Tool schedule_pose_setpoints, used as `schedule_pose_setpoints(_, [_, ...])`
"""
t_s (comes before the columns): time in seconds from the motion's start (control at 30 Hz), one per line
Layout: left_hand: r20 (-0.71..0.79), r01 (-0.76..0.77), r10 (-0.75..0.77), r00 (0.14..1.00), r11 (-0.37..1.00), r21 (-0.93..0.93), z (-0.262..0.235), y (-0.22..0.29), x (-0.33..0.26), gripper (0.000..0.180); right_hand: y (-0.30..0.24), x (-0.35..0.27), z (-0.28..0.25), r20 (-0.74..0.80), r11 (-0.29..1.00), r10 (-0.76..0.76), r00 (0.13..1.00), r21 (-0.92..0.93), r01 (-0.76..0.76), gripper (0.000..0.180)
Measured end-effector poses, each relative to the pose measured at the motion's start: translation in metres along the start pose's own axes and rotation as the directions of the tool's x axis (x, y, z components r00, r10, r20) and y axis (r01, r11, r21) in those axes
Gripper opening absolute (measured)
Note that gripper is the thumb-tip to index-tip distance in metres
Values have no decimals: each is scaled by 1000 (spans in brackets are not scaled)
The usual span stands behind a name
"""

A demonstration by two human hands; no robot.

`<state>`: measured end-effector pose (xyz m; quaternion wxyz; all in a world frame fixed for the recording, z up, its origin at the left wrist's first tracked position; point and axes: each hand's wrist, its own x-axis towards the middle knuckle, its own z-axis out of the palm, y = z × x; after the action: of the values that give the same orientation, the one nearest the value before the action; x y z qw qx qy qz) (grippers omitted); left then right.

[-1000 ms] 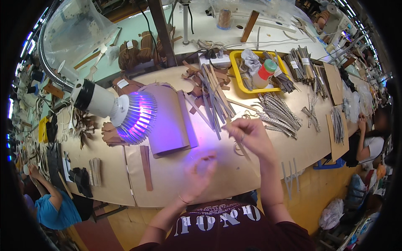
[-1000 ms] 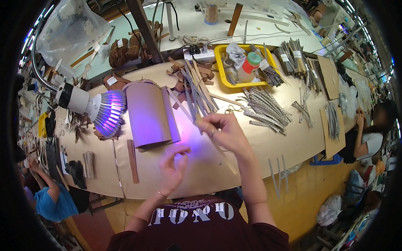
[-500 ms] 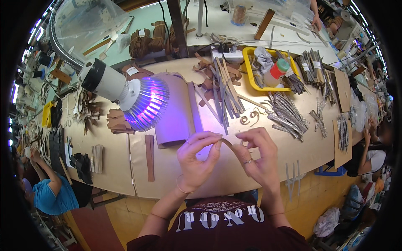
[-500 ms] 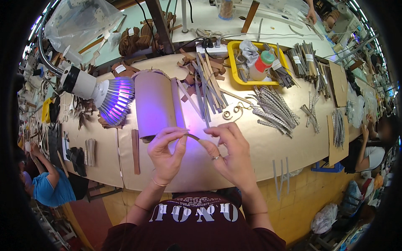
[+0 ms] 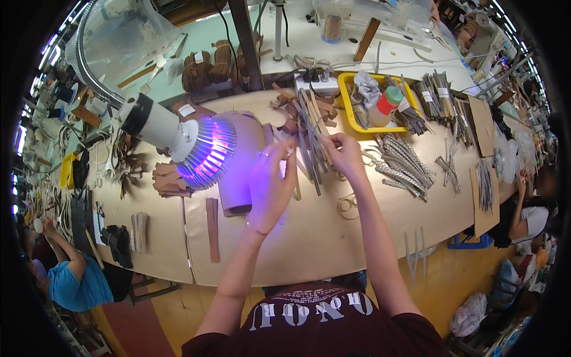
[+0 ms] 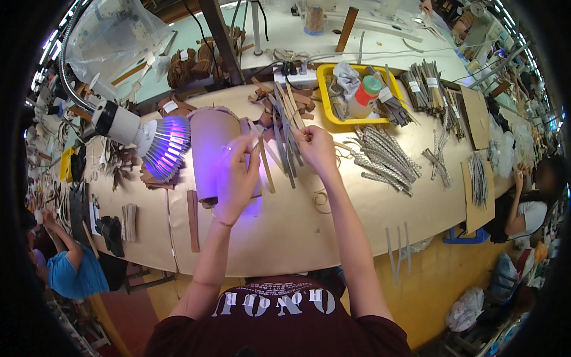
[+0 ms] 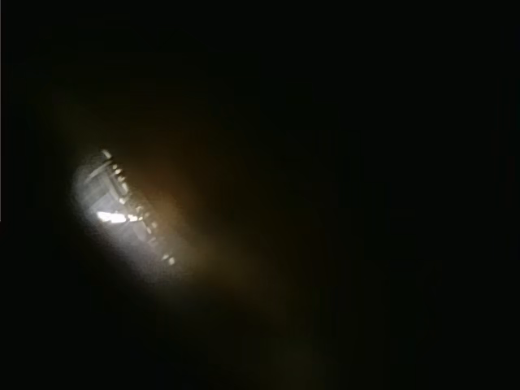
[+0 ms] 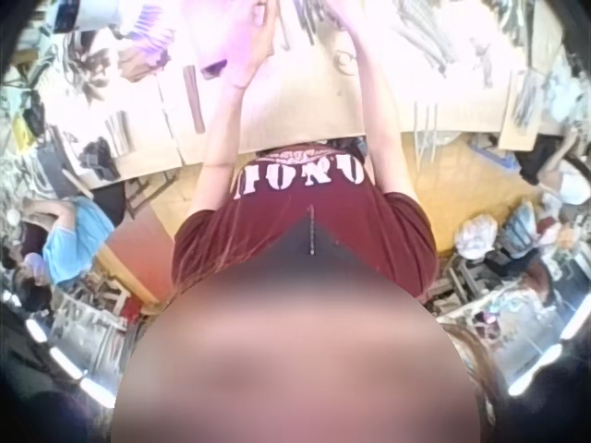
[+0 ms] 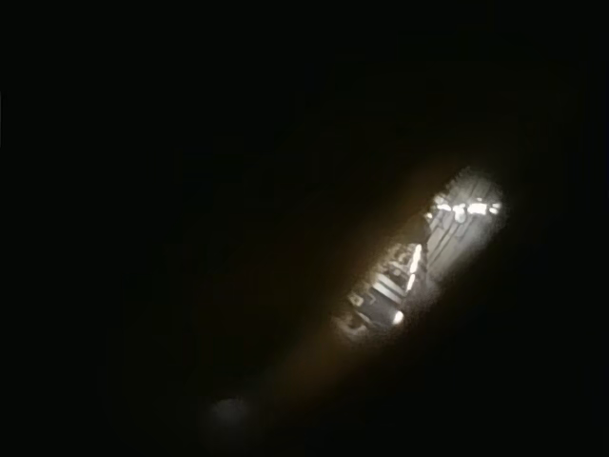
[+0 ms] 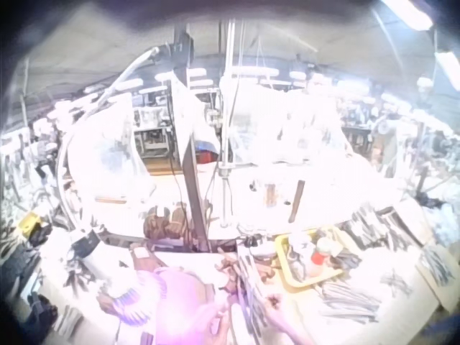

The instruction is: The person repeatedly picks up thin strips of material and small coiled pieces from a workbench, wraps the strips around the coils, and places the finished items on the table. The process is repeated continuously with similar components.

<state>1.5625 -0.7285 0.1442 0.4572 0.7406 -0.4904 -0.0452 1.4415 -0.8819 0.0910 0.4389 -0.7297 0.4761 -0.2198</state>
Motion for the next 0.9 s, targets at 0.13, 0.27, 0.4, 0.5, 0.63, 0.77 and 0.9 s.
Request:
schedule_pose_setpoints(0.13, [-139, -2, -9, 990, 997, -77, 10, 1, 4, 45, -3, 31, 26, -16, 964, 27, 1000, -264, -30, 32])
schedule_pose_setpoints(0.27, [-40, 22, -27, 999, 994, -103, -2, 7, -24, 44, 0, 23, 25, -44, 990, -40, 998, -135, 33, 30])
schedule_pose_setpoints(0.4, [90, 98, -82, 993, 977, -189, -4, 3, -38, 32, 5, 5, 17, -50, 997, 28, 998, -69, -31, 34])
schedule_pose_setpoints(0.5, [29, -3, 8, 1000, 985, -175, 2, 7, -43, 25, 1, 2, 27, -37, 969, -24, 999, -246, 14, 34])
schedule_pose_setpoints(0.63, [58, 24, -14, 998, 986, -167, -2, 12, -51, 23, 0, 9, 39, -58, 951, -56, 997, -306, 36, 33])
schedule_pose_setpoints(0.77, [64, 122, -109, 992, 960, -251, -11, 8, -58, 24, 2, -2, 17, 92, 991, 92, 991, 89, -101, 28])
schedule_pose_setpoints(0.9, [223, 397, -331, 917, 813, -426, -7, 5, -53, 27, -7, -52, -23, 337, 860, -84, 938, 500, -103, 17])
